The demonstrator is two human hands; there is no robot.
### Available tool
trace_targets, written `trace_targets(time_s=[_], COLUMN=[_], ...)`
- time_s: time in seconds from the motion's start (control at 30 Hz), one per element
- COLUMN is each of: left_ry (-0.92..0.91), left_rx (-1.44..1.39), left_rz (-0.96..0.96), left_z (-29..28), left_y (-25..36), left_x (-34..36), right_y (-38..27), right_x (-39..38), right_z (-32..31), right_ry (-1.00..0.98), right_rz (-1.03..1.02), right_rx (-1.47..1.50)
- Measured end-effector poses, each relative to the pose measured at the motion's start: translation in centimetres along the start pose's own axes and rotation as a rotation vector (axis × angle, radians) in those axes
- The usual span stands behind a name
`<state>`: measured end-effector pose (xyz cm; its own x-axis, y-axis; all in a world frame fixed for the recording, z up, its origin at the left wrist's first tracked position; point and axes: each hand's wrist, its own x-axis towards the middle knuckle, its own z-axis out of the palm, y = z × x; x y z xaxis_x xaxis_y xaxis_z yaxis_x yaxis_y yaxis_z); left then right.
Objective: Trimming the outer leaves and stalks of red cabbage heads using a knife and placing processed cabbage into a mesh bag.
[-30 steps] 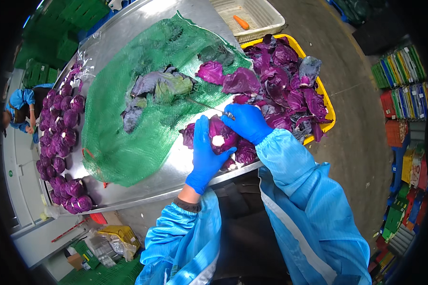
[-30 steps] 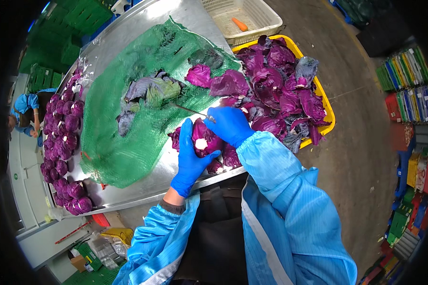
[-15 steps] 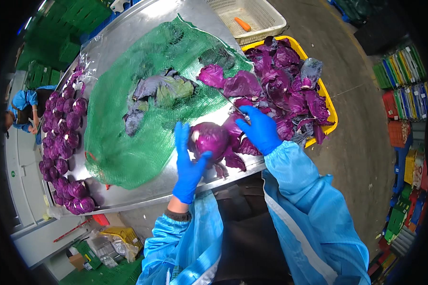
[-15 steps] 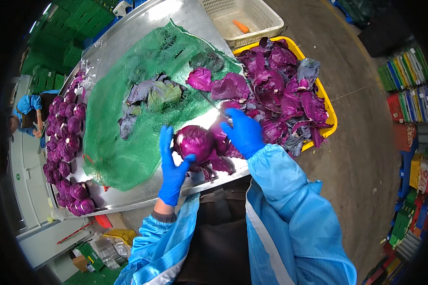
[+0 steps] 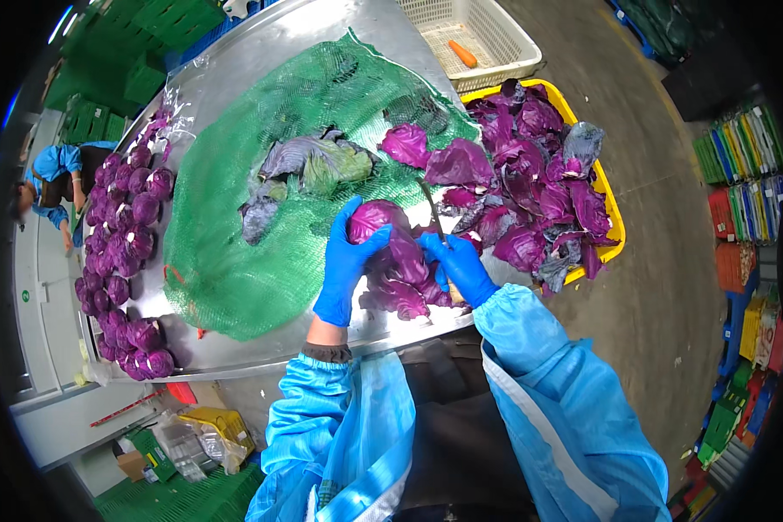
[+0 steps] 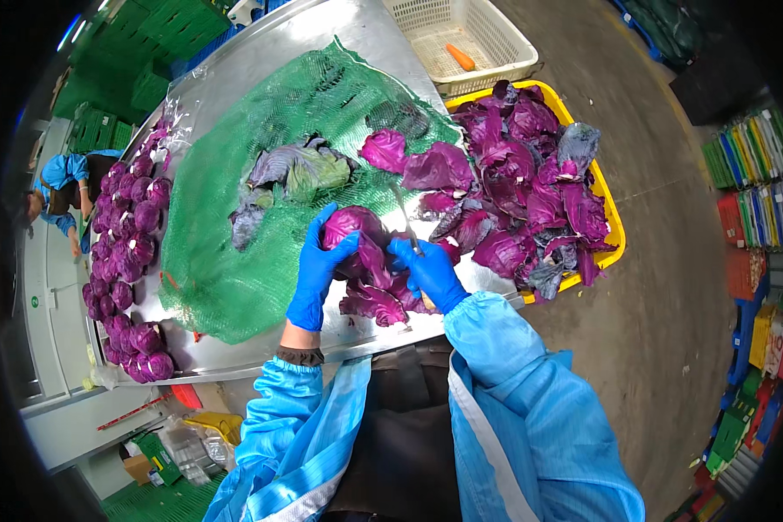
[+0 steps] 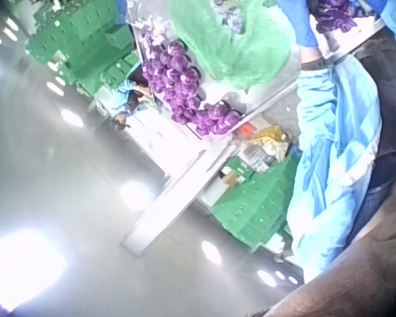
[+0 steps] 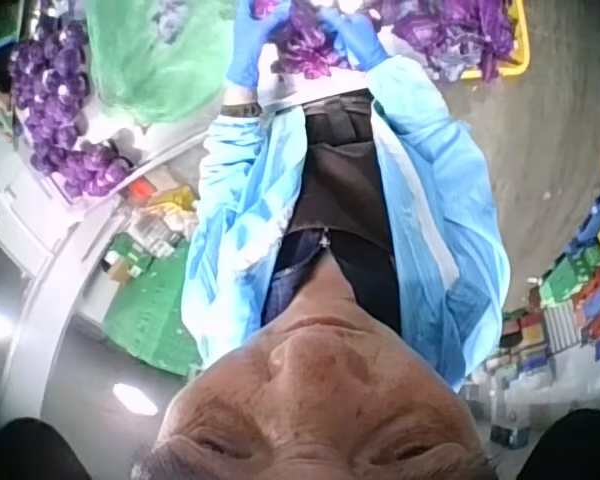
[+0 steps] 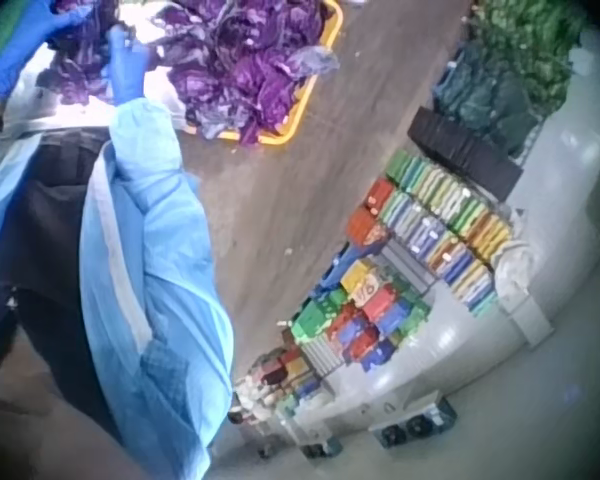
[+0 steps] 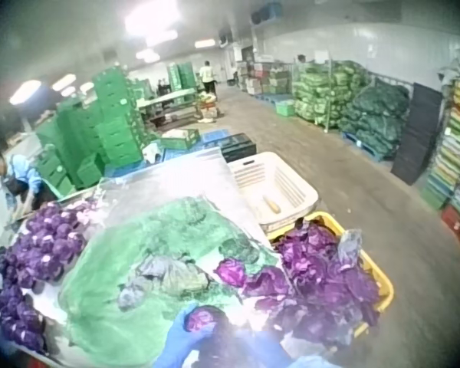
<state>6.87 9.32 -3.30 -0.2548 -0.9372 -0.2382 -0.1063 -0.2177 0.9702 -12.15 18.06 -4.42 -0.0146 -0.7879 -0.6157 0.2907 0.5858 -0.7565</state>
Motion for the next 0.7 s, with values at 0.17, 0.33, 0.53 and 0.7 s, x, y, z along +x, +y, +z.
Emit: trace_targets(time_s=[0.17,0.33,0.53,0.7], left_ry=[0.172,0.202,0.032,-0.061], left_rx=[0.288,-0.188,-0.993,-1.3], left_rz=[0.247,-0.057,-0.32,-0.306], left_z=[1.3,0.0,-2.5,-2.1], left_y=[-1.7,0.0,1.6,2.6], left_x=[-0.6,-2.2,-4.1,-5.3], right_y=[-3.4,-3.5,-3.3,-6.5], right_x=[-1.1,-2.5,-2.2,-2.6], right_z=[1.6,1.1,-4.6,-5.0], right_ry=[-0.056,-0.214,0.138,0.284], right_rz=[0.006,-0.099,-0.426,-0.701], right_rx=[-0.31,-0.314,-0.618,-0.953])
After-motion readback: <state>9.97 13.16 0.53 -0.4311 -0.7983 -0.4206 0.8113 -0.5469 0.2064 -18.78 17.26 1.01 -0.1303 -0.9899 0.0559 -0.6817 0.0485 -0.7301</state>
